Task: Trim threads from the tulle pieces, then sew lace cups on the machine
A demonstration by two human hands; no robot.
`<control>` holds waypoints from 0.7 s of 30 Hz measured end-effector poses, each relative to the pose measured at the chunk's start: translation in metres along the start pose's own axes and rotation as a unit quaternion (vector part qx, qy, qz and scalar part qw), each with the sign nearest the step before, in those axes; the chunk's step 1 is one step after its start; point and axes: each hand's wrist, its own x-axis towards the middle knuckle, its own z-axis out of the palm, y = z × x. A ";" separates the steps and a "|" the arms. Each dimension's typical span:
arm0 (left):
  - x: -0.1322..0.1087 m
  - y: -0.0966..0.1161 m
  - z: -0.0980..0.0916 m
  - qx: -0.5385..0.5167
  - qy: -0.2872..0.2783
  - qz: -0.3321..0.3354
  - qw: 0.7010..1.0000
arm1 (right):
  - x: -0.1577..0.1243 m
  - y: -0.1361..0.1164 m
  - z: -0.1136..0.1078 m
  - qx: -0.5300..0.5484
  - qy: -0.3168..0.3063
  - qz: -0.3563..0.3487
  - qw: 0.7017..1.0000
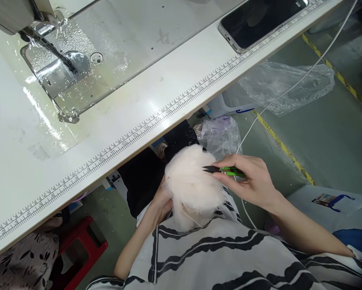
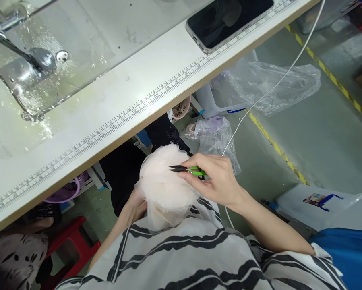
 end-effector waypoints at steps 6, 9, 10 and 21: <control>-0.003 0.002 0.003 -0.003 -0.022 -0.001 1.000 | -0.002 -0.005 -0.003 -0.054 -0.043 -0.015 0.997; -0.006 0.003 0.005 0.002 -0.020 0.004 1.000 | 0.002 -0.008 -0.001 -0.054 -0.046 -0.025 0.997; -0.007 0.004 0.005 0.006 -0.018 0.006 1.000 | 0.004 -0.008 -0.001 -0.053 -0.046 -0.031 0.997; 0.001 -0.003 -0.007 0.004 -0.014 0.025 1.000 | 0.010 -0.010 -0.014 -0.103 -0.080 -0.037 0.991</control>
